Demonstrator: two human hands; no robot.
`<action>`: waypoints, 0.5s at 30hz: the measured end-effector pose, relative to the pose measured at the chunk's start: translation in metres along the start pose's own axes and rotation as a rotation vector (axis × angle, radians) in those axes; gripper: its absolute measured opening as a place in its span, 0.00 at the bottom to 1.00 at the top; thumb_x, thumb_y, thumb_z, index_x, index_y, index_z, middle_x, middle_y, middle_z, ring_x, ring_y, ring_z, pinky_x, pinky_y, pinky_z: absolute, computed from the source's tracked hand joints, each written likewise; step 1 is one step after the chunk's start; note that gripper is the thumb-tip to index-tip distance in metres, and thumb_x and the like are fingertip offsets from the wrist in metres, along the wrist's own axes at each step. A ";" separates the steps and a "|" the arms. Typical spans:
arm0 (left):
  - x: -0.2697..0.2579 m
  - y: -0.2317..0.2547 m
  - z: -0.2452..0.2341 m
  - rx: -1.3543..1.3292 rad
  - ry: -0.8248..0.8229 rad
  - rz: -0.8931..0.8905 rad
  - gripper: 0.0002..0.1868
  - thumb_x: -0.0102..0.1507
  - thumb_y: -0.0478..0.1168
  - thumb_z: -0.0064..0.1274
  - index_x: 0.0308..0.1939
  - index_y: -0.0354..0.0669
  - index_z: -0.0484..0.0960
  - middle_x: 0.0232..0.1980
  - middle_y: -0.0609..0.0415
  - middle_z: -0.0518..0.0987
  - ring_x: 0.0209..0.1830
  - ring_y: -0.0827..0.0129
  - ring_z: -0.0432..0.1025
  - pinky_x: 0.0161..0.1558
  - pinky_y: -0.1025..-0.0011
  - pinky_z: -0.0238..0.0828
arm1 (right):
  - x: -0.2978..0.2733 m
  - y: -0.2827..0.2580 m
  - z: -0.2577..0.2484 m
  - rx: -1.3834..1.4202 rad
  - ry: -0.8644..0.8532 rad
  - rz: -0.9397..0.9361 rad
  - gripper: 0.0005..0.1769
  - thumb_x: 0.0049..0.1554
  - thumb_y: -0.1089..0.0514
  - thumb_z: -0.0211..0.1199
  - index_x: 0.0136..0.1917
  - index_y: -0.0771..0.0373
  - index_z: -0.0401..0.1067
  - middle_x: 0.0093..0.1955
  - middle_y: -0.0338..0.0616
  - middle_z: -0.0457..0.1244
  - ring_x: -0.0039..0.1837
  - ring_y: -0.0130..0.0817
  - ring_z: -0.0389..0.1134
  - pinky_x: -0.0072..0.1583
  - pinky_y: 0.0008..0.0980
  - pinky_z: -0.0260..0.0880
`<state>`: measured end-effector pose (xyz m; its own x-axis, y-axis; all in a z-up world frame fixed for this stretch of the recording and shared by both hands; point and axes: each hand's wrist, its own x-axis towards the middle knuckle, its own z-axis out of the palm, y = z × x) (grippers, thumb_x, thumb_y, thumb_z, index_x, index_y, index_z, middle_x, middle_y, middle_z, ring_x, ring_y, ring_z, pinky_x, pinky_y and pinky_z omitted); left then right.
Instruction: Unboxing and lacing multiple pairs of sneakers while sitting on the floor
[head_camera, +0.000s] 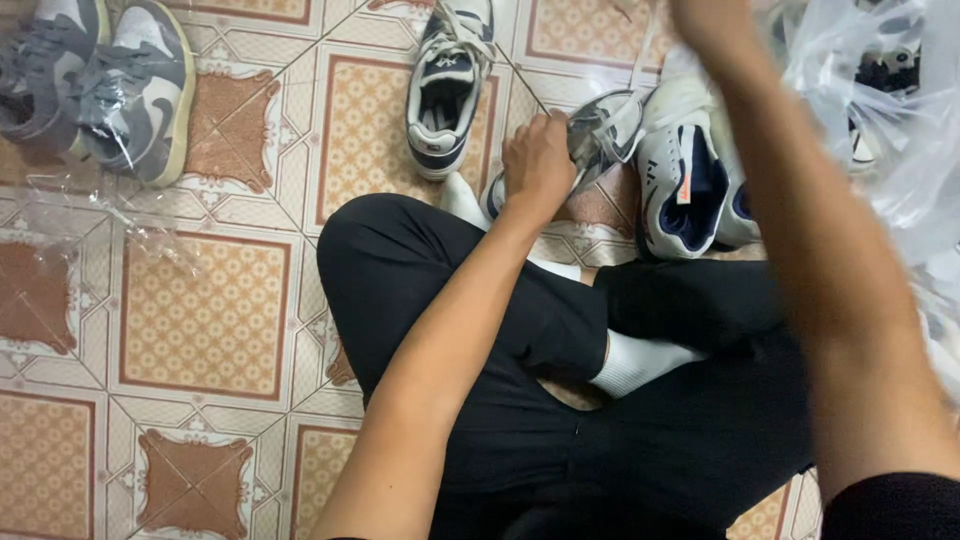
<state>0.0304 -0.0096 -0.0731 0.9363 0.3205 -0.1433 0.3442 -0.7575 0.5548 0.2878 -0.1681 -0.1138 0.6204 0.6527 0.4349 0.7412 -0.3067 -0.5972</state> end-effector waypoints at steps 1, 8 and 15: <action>-0.003 0.005 -0.009 0.000 0.024 -0.005 0.17 0.71 0.39 0.64 0.65 0.49 0.87 0.58 0.49 0.88 0.63 0.40 0.87 0.62 0.34 0.83 | 0.000 0.001 -0.030 0.027 0.009 0.006 0.26 0.83 0.57 0.72 0.87 0.69 0.75 0.72 0.65 0.66 0.70 0.71 0.74 0.75 0.70 0.74; -0.009 0.026 -0.021 -0.117 0.214 0.097 0.15 0.70 0.38 0.69 0.59 0.61 0.89 0.58 0.52 0.84 0.61 0.43 0.81 0.59 0.38 0.79 | -0.135 -0.208 -0.047 -0.056 -0.232 0.340 0.32 0.76 0.58 0.68 0.88 0.72 0.66 0.73 0.66 0.64 0.72 0.60 0.69 0.74 0.56 0.68; -0.014 0.037 -0.014 -0.026 0.096 0.116 0.15 0.76 0.50 0.59 0.60 0.62 0.99 0.71 0.52 0.82 0.74 0.42 0.74 0.68 0.39 0.79 | -0.157 -0.199 -0.018 0.117 -0.082 0.511 0.38 0.71 0.67 0.74 0.88 0.75 0.62 0.65 0.71 0.72 0.47 0.63 0.81 0.46 0.59 0.79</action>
<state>0.0293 -0.0342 -0.0386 0.9584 0.2856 0.0016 0.2308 -0.7778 0.5846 0.0475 -0.2223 -0.0507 0.8695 0.4935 0.0174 0.3130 -0.5235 -0.7924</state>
